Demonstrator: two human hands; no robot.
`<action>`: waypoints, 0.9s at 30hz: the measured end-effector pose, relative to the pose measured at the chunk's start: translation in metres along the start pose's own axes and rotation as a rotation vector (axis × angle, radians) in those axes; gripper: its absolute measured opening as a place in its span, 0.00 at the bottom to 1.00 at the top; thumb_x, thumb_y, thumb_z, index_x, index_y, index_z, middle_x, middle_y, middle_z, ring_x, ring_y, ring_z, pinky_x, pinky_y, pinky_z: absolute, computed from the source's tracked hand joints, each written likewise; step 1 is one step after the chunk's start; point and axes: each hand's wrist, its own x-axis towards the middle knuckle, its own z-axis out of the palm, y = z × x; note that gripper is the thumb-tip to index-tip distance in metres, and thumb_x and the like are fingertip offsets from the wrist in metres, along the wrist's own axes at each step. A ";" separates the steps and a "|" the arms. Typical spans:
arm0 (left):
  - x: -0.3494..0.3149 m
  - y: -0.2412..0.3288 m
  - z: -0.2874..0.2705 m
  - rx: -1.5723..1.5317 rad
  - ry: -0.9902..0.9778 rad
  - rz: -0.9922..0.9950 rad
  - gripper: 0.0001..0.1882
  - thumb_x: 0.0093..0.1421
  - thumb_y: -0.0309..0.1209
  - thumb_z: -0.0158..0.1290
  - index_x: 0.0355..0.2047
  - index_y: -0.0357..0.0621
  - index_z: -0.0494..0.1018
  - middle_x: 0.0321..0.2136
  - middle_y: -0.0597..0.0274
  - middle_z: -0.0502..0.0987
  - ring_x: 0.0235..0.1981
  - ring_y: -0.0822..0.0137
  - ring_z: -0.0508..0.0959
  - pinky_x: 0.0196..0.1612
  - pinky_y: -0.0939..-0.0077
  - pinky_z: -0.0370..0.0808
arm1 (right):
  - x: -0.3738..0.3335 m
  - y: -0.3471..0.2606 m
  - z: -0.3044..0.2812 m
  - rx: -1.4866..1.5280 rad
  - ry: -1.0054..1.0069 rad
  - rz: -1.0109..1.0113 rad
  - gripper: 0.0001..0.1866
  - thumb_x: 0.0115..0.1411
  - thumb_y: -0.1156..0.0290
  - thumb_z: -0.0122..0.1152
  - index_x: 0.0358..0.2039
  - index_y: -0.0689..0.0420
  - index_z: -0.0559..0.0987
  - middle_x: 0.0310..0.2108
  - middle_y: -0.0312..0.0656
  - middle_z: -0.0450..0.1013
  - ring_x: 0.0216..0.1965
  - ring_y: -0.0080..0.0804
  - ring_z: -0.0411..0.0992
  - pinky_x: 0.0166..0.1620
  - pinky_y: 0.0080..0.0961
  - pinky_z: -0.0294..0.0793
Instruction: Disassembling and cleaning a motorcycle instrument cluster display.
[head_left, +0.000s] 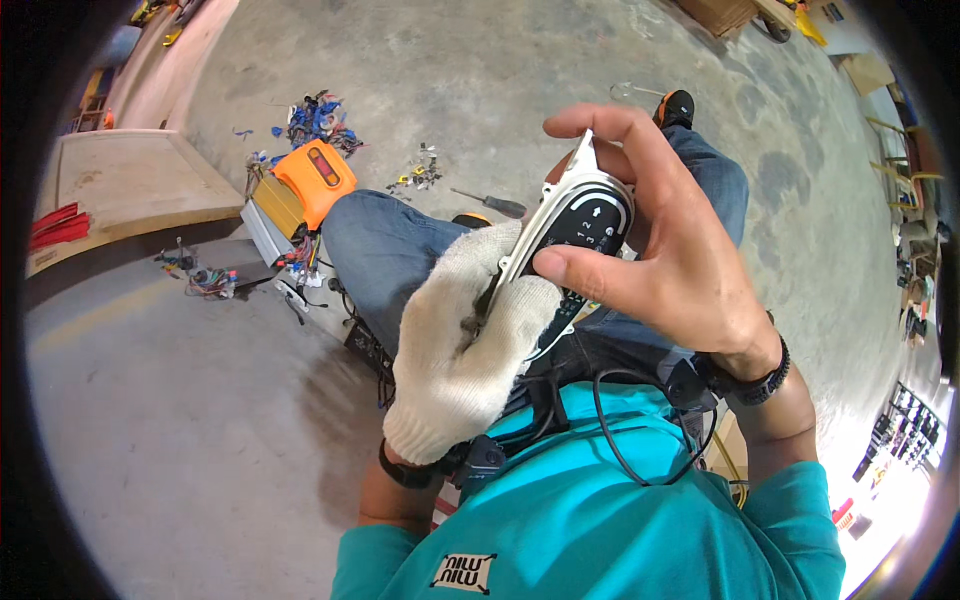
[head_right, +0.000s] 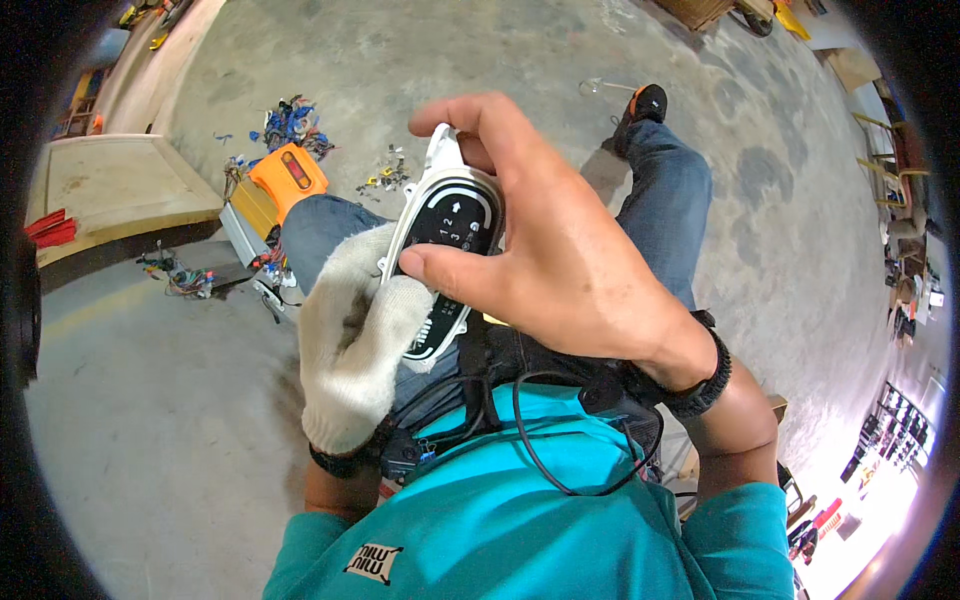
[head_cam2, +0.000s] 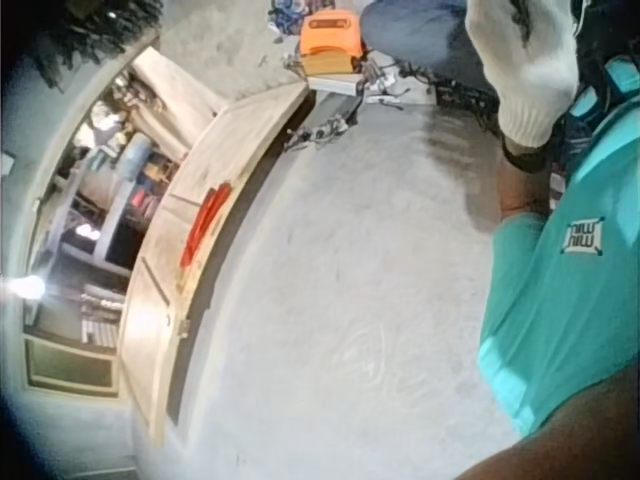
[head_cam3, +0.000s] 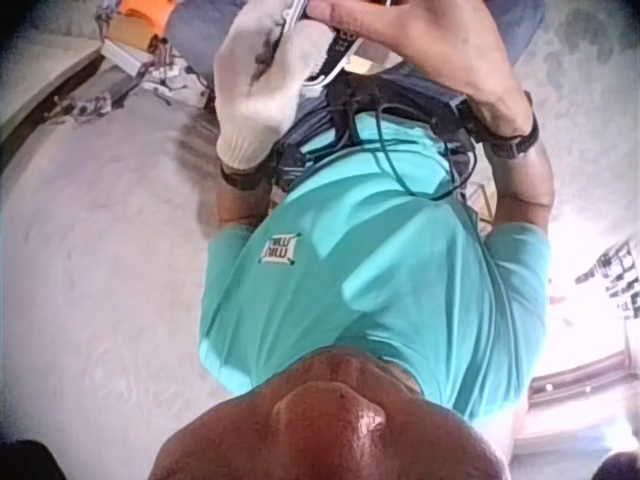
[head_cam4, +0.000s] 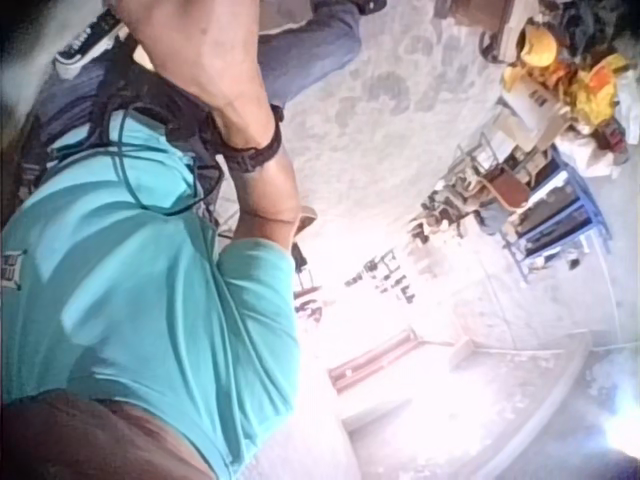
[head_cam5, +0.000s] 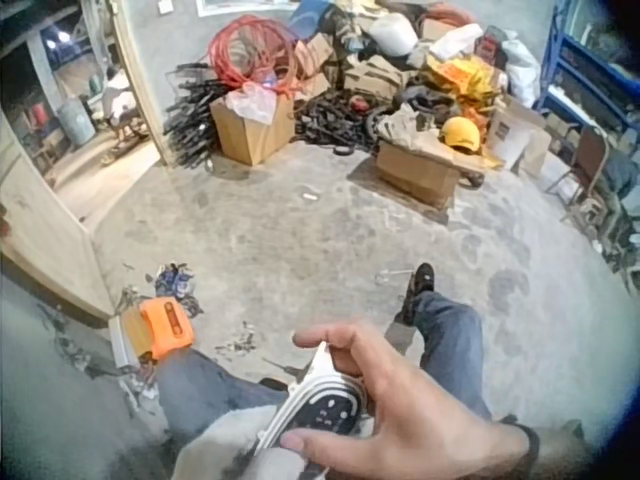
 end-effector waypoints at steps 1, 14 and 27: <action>-0.001 -0.001 0.000 -0.001 -0.001 0.001 0.18 0.67 0.24 0.56 0.56 0.33 0.71 0.42 0.59 0.78 0.39 0.77 0.77 0.40 0.80 0.75 | 0.000 0.001 0.000 0.006 -0.004 0.002 0.40 0.53 0.75 0.76 0.64 0.59 0.63 0.46 0.39 0.72 0.47 0.22 0.73 0.52 0.21 0.73; -0.003 -0.002 0.001 0.016 -0.010 0.066 0.17 0.68 0.25 0.55 0.55 0.31 0.71 0.45 0.56 0.77 0.40 0.74 0.77 0.42 0.79 0.75 | 0.000 -0.002 -0.001 0.048 0.010 -0.012 0.30 0.61 0.69 0.71 0.60 0.59 0.67 0.43 0.37 0.73 0.45 0.21 0.73 0.49 0.21 0.73; -0.003 -0.003 0.014 -0.116 0.067 -0.065 0.24 0.72 0.43 0.50 0.52 0.30 0.73 0.34 0.59 0.80 0.28 0.72 0.78 0.30 0.80 0.75 | 0.002 0.001 -0.003 -0.194 0.081 -0.060 0.22 0.75 0.60 0.50 0.60 0.63 0.73 0.38 0.36 0.75 0.42 0.18 0.72 0.46 0.19 0.72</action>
